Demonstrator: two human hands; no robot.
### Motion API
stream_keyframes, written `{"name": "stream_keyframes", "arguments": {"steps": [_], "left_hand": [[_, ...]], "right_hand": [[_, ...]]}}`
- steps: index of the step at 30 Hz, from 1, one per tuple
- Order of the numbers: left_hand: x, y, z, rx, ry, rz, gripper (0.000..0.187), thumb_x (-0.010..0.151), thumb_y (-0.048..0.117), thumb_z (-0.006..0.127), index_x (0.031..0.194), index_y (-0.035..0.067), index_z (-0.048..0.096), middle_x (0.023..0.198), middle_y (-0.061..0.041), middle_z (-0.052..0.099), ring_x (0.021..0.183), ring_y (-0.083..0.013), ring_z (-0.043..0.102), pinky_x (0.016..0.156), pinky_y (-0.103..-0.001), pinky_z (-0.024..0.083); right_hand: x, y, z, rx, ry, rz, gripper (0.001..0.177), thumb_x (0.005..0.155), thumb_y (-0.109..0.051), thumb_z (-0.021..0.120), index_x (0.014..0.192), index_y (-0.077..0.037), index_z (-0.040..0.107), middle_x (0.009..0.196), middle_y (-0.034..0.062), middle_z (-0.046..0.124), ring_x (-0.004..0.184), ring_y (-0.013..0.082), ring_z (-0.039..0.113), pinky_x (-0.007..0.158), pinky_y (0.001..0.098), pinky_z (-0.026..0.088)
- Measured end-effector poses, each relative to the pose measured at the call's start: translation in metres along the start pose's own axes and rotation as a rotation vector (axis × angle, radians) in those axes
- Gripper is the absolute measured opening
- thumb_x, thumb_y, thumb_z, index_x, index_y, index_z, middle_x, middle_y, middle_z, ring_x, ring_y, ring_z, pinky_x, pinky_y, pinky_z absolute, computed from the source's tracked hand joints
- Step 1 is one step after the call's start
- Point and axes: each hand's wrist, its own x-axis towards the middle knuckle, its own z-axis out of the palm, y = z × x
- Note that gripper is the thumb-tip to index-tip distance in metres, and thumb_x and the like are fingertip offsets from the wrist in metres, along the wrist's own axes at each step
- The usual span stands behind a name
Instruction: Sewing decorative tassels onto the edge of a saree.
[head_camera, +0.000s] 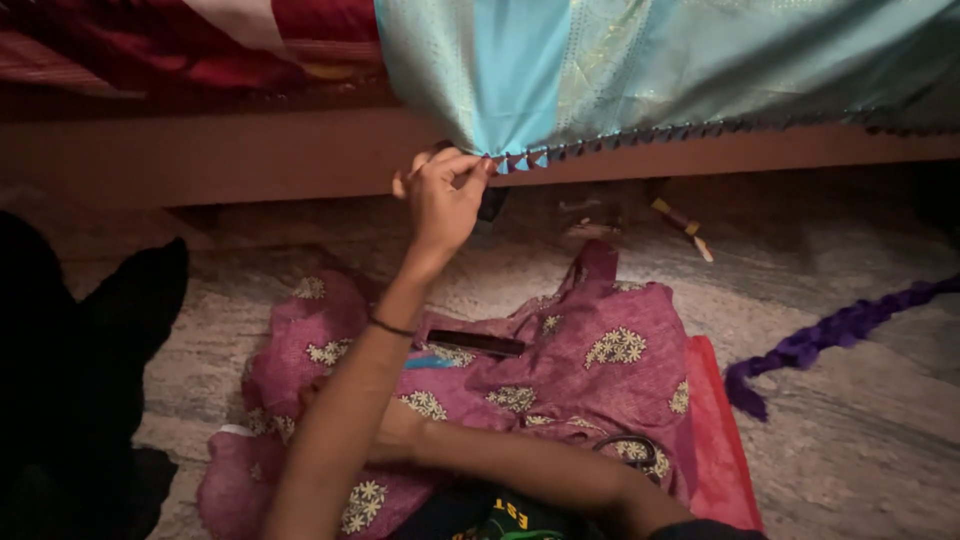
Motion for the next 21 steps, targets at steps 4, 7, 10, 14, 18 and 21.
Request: {"name": "stream_keyframes", "arguments": {"steps": [4,7,10,14,18,21], "left_hand": [[-0.001,-0.006,0.005,0.012,0.019,0.009,0.02,0.093,0.034,0.072,0.086,0.018,0.082,0.087,0.006,0.072,0.106,-0.0231,0.059,0.106,-0.061,0.023],[0.002,-0.007,0.002,0.054,0.02,0.018,0.019,0.092,0.035,0.072,0.088,0.018,0.081,0.089,0.006,0.072,0.107,-0.0233,0.059,0.104,-0.059,0.026],[0.004,-0.014,0.004,0.06,0.021,0.052,0.018,0.092,0.033,0.073,0.087,0.018,0.081,0.089,0.005,0.073,0.106,-0.0243,0.059,0.104,-0.06,0.022],[0.005,-0.02,0.006,0.032,0.009,0.057,0.017,0.091,0.031,0.074,0.086,0.017,0.082,0.089,0.004,0.073,0.104,-0.0247,0.06,0.104,-0.057,0.025],[0.003,-0.032,0.012,-0.065,0.033,0.078,0.017,0.091,0.029,0.076,0.089,0.013,0.08,0.091,-0.001,0.074,0.097,-0.0262,0.063,0.094,-0.047,0.041],[-0.001,-0.026,0.013,-0.164,0.045,0.092,0.014,0.092,0.025,0.075,0.092,0.011,0.079,0.092,-0.003,0.074,0.09,-0.0267,0.065,0.085,-0.04,0.05]], "right_hand": [[0.034,-0.004,0.011,-0.099,-0.137,0.039,0.054,0.103,-0.029,0.047,0.151,-0.005,0.045,0.154,0.0159,0.048,0.144,0.0333,0.047,0.126,0.0463,0.035],[0.039,0.002,0.005,-0.039,-0.218,0.122,0.044,0.105,-0.028,0.048,0.141,-0.004,0.051,0.142,0.016,0.055,0.133,0.0352,0.053,0.115,0.0472,0.042],[0.018,0.015,-0.011,0.123,-0.051,0.249,0.032,0.101,-0.023,0.053,0.127,-0.006,0.062,0.129,0.0175,0.062,0.124,0.0364,0.059,0.109,0.0475,0.047],[-0.015,0.047,-0.097,0.239,0.101,0.448,0.021,0.089,-0.013,0.062,0.106,-0.007,0.073,0.109,0.0185,0.071,0.104,0.0363,0.067,0.092,0.0464,0.054],[-0.059,0.121,-0.185,0.036,0.337,0.647,0.03,0.066,0.007,0.065,0.092,-0.004,0.074,0.085,0.0161,0.072,0.081,0.0328,0.069,0.07,0.0415,0.057],[-0.034,0.126,-0.264,0.122,0.636,0.886,0.011,0.089,0.001,0.065,0.098,-0.002,0.071,0.089,0.0112,0.074,0.077,0.0215,0.075,0.07,0.0314,0.06]]}}
